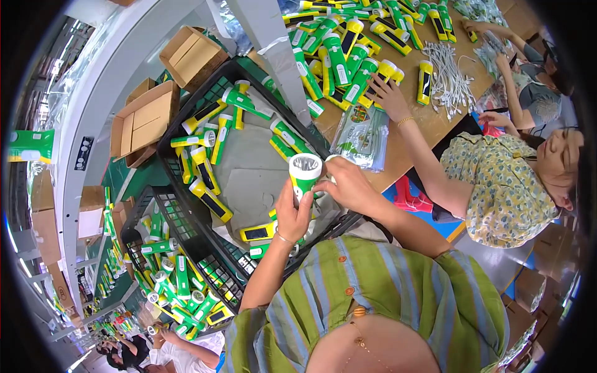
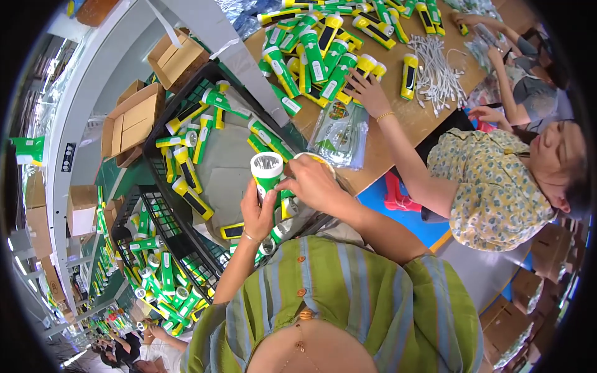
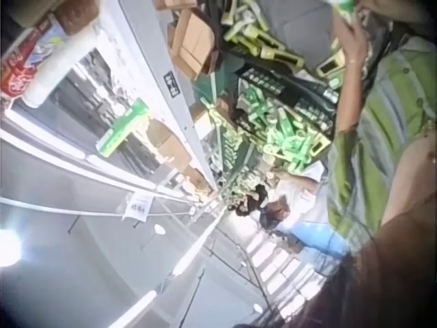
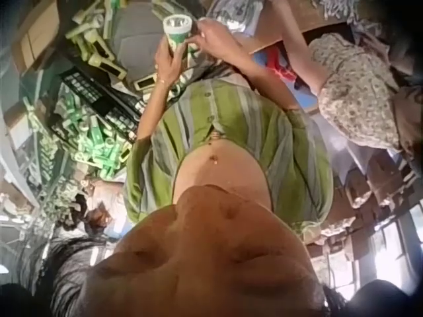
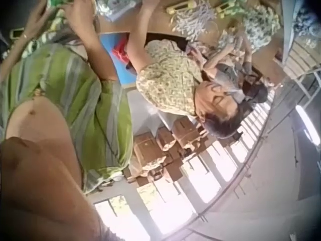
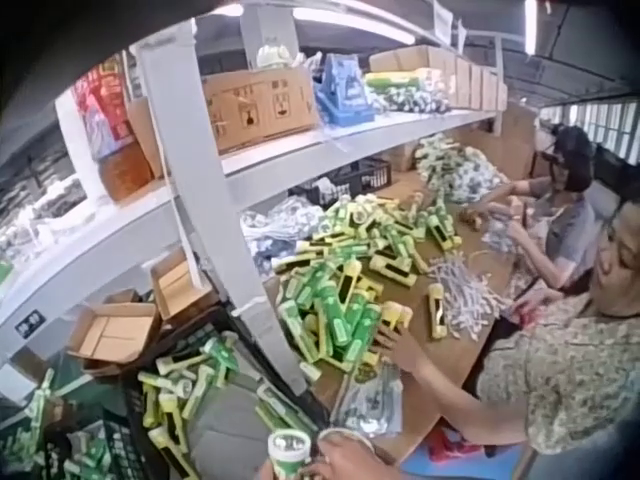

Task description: Packaging solar-powered flashlights into individual plastic bags and placing them into a crate at a factory assembly line.

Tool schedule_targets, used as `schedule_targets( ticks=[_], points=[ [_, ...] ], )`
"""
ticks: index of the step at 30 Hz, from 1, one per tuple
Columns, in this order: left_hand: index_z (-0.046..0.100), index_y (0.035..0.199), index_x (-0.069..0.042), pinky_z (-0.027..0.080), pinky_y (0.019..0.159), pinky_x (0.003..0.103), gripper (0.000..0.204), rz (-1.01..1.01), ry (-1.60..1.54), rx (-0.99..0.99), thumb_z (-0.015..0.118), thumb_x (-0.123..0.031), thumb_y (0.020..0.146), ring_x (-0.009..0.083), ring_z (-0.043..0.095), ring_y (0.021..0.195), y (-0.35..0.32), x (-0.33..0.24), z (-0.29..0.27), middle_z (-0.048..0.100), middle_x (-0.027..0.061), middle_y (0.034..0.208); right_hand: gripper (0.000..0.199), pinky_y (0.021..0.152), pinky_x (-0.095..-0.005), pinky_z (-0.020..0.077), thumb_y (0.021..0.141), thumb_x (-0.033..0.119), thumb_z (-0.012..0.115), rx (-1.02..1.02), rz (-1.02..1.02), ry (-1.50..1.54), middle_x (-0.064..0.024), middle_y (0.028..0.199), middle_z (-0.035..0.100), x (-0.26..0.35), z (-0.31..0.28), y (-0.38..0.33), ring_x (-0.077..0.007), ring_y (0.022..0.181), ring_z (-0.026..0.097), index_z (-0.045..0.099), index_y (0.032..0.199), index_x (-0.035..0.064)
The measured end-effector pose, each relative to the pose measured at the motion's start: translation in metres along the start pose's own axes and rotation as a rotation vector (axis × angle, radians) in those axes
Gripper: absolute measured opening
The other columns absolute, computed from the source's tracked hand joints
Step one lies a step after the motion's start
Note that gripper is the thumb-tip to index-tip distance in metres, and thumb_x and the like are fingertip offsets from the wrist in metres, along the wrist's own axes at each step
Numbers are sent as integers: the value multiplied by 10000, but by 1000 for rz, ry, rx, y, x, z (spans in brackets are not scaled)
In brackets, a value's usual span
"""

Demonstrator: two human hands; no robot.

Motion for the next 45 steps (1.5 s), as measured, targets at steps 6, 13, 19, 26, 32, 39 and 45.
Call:
schedule_targets(
  ticks=[6, 13, 19, 26, 32, 39, 45],
  points=[
    [506, 1126, 15, 450, 727, 300, 436, -15, -125, 250, 685, -140, 760, 174, 548, 812, 14, 16, 0, 563, 93, 950, 265, 658, -427, 447, 724, 221, 684, 168, 13, 116, -196, 768, 576, 2, -4, -5, -370, 751, 567, 596, 815, -12],
    [439, 1173, 34, 443, 814, 264, 505, -393, -543, 327, 657, 9, 718, 133, 553, 941, 43, -1, 30, 568, 76, 1058, 168, 653, -358, 448, 801, 179, 609, 386, -48, 222, -124, 790, 605, -20, -44, 0, -284, 742, 589, 609, 868, 24],
    [519, 987, 16, 478, 699, 358, 438, -201, 36, 191, 676, -163, 619, 278, 604, 776, 117, -9, 109, 607, 160, 834, 116, 599, -345, 443, 812, 139, 591, 67, 50, 45, -120, 732, 585, -59, -92, 3, -282, 673, 573, 598, 832, 25],
    [507, 1096, 40, 441, 836, 367, 522, -488, -212, 289, 660, -223, 672, 295, 561, 974, 221, 61, 251, 574, 205, 1058, 77, 524, -330, 404, 781, 52, 604, -104, 165, 26, -144, 652, 527, -113, -117, -8, -264, 573, 521, 575, 757, -16],
    [451, 1107, 78, 410, 887, 405, 596, -390, -210, 75, 668, -315, 714, 386, 506, 1023, 270, 66, 313, 504, 268, 1105, 61, 503, -298, 387, 766, 28, 610, -71, 308, 13, -127, 631, 507, -154, -122, -16, -222, 529, 487, 561, 759, -9],
    [587, 908, -28, 451, 709, 386, 180, 455, 197, -11, 556, -4, 733, 310, 554, 789, 137, 33, 112, 562, 122, 799, 92, 506, -263, 367, 794, 41, 599, -159, 220, 89, -86, 598, 481, -137, -111, -7, -133, 533, 438, 536, 761, -18],
    [539, 1111, -67, 383, 914, 416, 454, 591, 921, 423, 582, -91, 659, 261, 506, 1009, 65, 123, 18, 549, 107, 1039, 94, 551, -273, 389, 786, 49, 602, -68, 78, 178, -99, 670, 519, -86, -76, -6, -159, 589, 487, 548, 770, -26]
  ],
)
Point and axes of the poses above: each hand's wrist, its own y-axis towards the middle knuckle, its own z-axis out of the palm, x = y × z, the point moved 4 cm from there along y, towards the middle knuckle
